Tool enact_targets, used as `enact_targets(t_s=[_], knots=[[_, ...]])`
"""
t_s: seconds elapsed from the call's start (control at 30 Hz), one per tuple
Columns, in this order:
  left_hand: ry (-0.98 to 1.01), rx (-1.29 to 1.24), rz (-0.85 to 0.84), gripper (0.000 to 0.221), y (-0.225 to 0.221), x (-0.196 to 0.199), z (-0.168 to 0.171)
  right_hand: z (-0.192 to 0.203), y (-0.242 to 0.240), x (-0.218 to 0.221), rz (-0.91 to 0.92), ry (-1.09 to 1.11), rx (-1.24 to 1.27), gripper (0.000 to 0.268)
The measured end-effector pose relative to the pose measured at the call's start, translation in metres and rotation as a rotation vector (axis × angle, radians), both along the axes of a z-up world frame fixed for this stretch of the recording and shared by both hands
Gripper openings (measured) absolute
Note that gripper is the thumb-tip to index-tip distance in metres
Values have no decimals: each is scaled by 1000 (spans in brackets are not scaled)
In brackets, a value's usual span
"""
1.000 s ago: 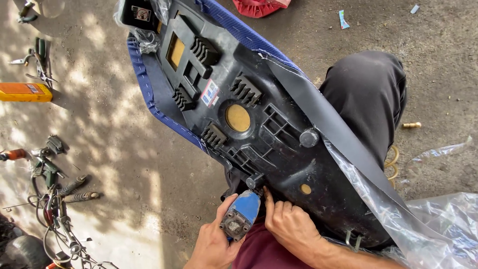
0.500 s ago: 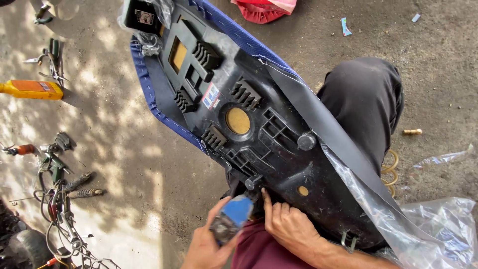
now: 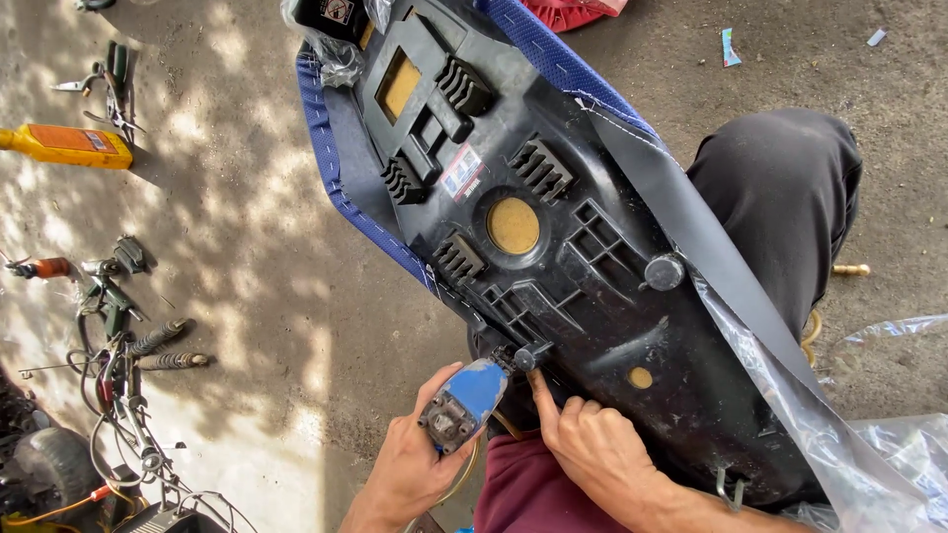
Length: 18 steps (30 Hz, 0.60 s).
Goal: Reupholstering a motorcycle seat by stretching a new cover over the frame and securing it with a pneumatic stapler.
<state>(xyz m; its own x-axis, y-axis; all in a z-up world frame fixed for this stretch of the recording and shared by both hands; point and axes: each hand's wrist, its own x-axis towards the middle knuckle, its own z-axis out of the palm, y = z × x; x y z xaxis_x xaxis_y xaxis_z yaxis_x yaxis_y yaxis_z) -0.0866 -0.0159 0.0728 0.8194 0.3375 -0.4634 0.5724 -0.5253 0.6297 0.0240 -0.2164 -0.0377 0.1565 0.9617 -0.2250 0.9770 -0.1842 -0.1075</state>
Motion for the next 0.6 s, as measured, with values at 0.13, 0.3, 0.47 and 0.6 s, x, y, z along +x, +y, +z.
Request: enact_targets(t_s=[0.13, 0.3, 0.47, 0.6], knots=[[70, -47, -11, 63, 6, 13, 1, 1, 2, 5, 44, 46, -46, 66], [222, -88, 58, 71, 7, 18, -3, 3, 1, 7, -10, 29, -27, 70], [311, -273, 232, 59, 21, 21, 17, 6, 3, 3, -7, -51, 21, 70], [260, -216, 261, 75, 21, 11, 28, 9, 9, 1, -16, -49, -24, 81]])
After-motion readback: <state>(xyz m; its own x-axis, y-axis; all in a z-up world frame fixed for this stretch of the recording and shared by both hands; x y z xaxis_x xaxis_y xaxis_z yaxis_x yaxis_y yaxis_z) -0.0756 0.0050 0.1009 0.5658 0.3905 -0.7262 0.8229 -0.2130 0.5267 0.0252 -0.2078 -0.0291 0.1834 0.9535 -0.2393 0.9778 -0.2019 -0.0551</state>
